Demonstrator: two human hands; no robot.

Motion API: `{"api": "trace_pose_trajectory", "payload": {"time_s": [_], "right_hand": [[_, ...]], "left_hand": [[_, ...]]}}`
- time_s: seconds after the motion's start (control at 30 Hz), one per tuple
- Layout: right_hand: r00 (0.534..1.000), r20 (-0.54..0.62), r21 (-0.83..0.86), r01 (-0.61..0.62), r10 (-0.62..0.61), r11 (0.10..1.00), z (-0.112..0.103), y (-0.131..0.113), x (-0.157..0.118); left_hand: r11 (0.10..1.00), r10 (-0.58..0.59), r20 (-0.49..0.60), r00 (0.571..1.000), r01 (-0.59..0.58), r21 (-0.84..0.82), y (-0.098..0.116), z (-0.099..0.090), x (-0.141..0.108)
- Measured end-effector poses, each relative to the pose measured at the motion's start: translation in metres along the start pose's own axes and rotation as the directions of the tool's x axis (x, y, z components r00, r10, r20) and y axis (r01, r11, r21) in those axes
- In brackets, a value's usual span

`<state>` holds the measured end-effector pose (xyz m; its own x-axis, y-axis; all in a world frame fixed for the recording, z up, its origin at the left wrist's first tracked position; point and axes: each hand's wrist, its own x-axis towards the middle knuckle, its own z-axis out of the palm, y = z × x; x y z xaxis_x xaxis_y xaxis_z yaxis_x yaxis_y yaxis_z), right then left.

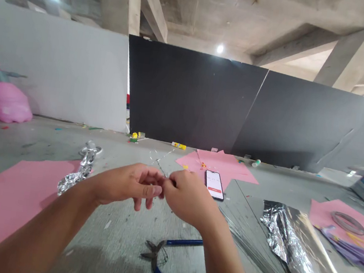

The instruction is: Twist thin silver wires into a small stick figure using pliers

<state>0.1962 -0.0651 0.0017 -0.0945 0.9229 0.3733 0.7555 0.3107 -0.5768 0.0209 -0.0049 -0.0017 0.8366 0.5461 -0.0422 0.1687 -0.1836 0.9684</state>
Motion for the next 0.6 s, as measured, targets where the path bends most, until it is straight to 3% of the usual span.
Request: {"api": "trace_pose_trajectory", "payload": {"time_s": [0.13, 0.3, 0.37, 0.5, 0.6], "right_hand": [[0.995, 0.096, 0.048, -0.036, 0.031, 0.998, -0.006, 0.008, -0.001], [0.982, 0.188, 0.132, -0.029, 0.004, 0.991, -0.008, 0.001, -0.002], [0.985, 0.173, 0.141, -0.029, 0.004, 0.990, -0.007, 0.000, -0.001], [0.994, 0.093, 0.173, -0.076, 0.060, 0.982, -0.001, 0.004, 0.003], [0.991, 0.038, 0.328, -0.132, 0.127, 0.935, 0.003, 0.004, 0.007]], "left_hand": [[0.997, 0.064, -0.254, 0.965, -0.070, -0.018, -0.006, 0.007, 0.010], [0.980, 0.172, -0.371, 0.913, -0.195, -0.027, -0.009, 0.009, 0.016], [0.969, 0.243, -0.431, 0.869, -0.241, 0.060, -0.009, 0.008, 0.016], [0.896, 0.439, -0.511, 0.739, -0.316, 0.314, -0.008, 0.006, 0.012], [0.865, 0.501, -0.550, 0.668, -0.364, 0.345, -0.009, 0.006, 0.011]]}}
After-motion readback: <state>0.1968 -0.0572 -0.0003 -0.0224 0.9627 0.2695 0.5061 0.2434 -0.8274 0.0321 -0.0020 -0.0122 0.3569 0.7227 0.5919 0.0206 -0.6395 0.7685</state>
